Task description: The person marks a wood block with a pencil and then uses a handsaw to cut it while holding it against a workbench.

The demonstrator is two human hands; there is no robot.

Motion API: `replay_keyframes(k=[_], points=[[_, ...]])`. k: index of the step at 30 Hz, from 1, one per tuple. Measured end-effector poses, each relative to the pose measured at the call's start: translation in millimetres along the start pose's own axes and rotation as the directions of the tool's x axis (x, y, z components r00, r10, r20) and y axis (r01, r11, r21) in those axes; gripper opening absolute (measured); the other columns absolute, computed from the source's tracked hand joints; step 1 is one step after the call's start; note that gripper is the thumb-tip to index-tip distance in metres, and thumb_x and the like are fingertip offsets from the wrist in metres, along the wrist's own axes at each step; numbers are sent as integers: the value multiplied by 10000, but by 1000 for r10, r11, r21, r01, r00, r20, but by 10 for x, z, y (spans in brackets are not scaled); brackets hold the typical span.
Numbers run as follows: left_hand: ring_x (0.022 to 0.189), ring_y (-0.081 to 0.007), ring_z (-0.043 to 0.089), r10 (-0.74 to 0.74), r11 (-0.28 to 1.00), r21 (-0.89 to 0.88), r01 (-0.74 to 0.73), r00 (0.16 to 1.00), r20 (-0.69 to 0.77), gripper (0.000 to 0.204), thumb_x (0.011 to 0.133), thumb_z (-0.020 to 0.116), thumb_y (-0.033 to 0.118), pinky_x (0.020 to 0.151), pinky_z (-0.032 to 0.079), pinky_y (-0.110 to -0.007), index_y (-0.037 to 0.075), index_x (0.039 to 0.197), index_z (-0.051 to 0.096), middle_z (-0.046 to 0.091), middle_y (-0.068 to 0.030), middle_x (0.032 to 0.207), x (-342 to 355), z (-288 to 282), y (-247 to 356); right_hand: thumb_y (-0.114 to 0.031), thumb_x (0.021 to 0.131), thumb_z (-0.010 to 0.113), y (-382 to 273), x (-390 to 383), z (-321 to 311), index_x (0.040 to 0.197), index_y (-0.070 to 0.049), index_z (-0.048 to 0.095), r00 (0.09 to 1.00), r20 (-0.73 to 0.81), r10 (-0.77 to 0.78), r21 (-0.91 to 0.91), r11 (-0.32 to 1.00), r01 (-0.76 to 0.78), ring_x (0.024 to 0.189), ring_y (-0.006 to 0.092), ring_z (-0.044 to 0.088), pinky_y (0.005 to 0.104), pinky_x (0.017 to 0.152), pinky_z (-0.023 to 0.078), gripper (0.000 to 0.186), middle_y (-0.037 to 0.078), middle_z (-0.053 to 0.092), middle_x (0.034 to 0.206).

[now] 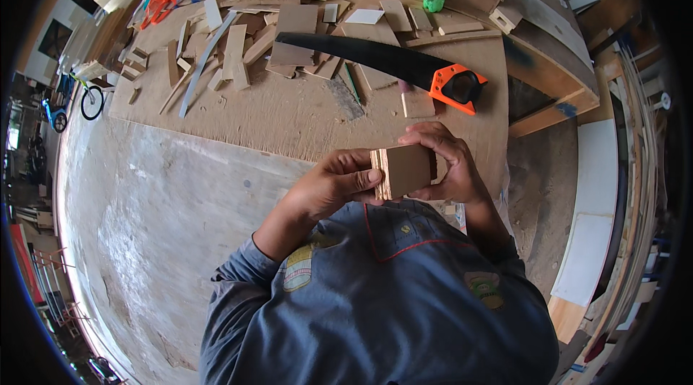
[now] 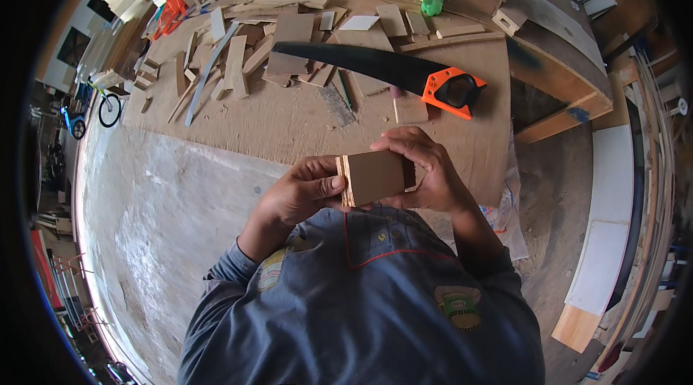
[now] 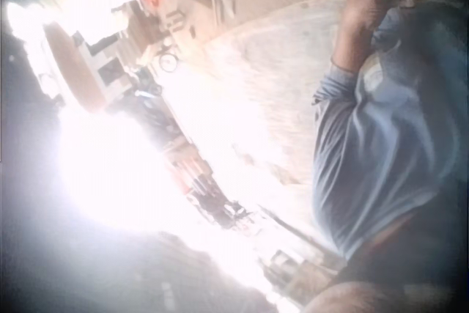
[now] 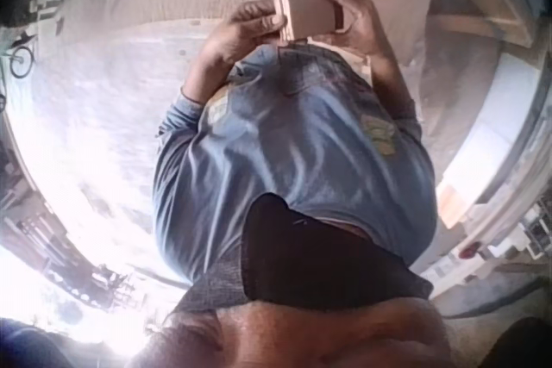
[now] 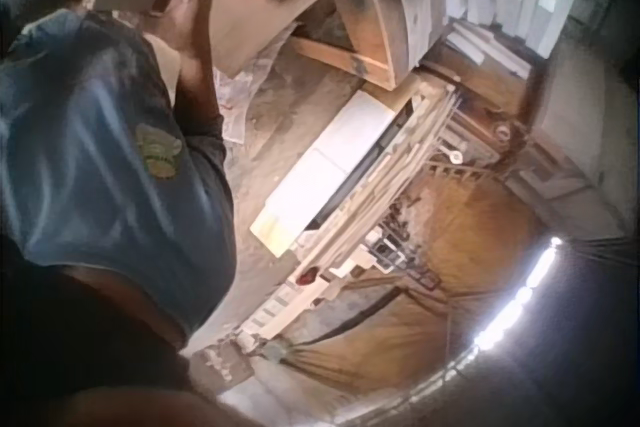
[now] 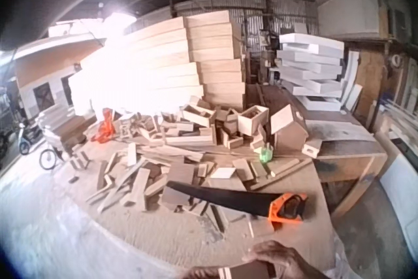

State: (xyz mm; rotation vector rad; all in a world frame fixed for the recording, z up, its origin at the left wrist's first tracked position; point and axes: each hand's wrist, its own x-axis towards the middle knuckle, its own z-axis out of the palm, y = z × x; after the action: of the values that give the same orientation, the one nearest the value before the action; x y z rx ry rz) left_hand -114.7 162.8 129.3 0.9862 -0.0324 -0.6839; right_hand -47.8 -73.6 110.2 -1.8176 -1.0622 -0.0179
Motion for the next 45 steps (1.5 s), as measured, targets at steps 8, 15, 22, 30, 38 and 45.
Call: replay_keyframes(k=[8, 15, 22, 30, 38, 45], points=[[915, -155, 659, 67, 997, -36, -66, 997, 33, 370, 917, 590, 233, 781, 527, -252, 17, 1217, 564, 673, -67, 1016, -39, -9, -61, -260, 553, 818, -66, 98, 1, 1116, -64, 617, 999, 7, -33, 8, 999, 33, 1090, 301, 559, 419, 930, 447, 629, 46, 649, 1058], [915, -164, 658, 78, 996, -50, -76, 996, 38, 376, 920, 583, 233, 796, 522, -261, 11, 1222, 558, 670, -77, 1023, -27, -12, -71, -278, 567, 812, -50, 127, 14, 1102, -58, 618, 999, 10, -43, 9, 999, 43, 1072, 305, 567, 423, 921, 452, 610, 53, 649, 1056], [953, -171, 640, 134, 990, -33, -134, 991, -5, 404, 895, 627, 208, 854, 504, -287, -19, 1217, 535, 647, -98, 1074, 27, -34, -126, -261, 558, 826, -71, 136, 28, 1089, -59, 618, 1000, 18, -9, -140, 990, 11, 1051, 311, 570, 422, 934, 437, 605, 80, 641, 1032], [983, -160, 613, 245, 968, -3, -252, 944, -223, 405, 860, 666, 163, 863, 493, -282, -22, 1190, 523, 636, -101, 1090, 147, -189, -402, -196, 616, 851, -193, 117, 106, 1344, -79, 414, 986, -69, 150, 246, 961, -129, 1203, 266, 469, 402, 998, 387, 857, 133, 500, 1283], [965, -276, 643, 149, 925, -319, -205, 970, -192, 483, 826, 674, 254, 892, 518, -367, -28, 1192, 534, 649, -145, 1038, 188, -303, -420, -58, 841, 637, -8, 106, 108, 1377, -24, 365, 918, 115, 379, 785, 532, -318, 984, 100, 528, 261, 885, 449, 602, 54, 546, 1070], [1033, -265, 608, 92, 963, -195, -184, 910, -403, 410, 873, 606, 194, 927, 498, -429, -25, 1208, 518, 620, -132, 1108, 157, -571, -646, -64, 820, 681, 614, -6, 579, 1226, -41, 504, 838, 161, 522, 629, 600, -494, 861, 74, 570, 248, 776, 495, 444, 17, 575, 939]])
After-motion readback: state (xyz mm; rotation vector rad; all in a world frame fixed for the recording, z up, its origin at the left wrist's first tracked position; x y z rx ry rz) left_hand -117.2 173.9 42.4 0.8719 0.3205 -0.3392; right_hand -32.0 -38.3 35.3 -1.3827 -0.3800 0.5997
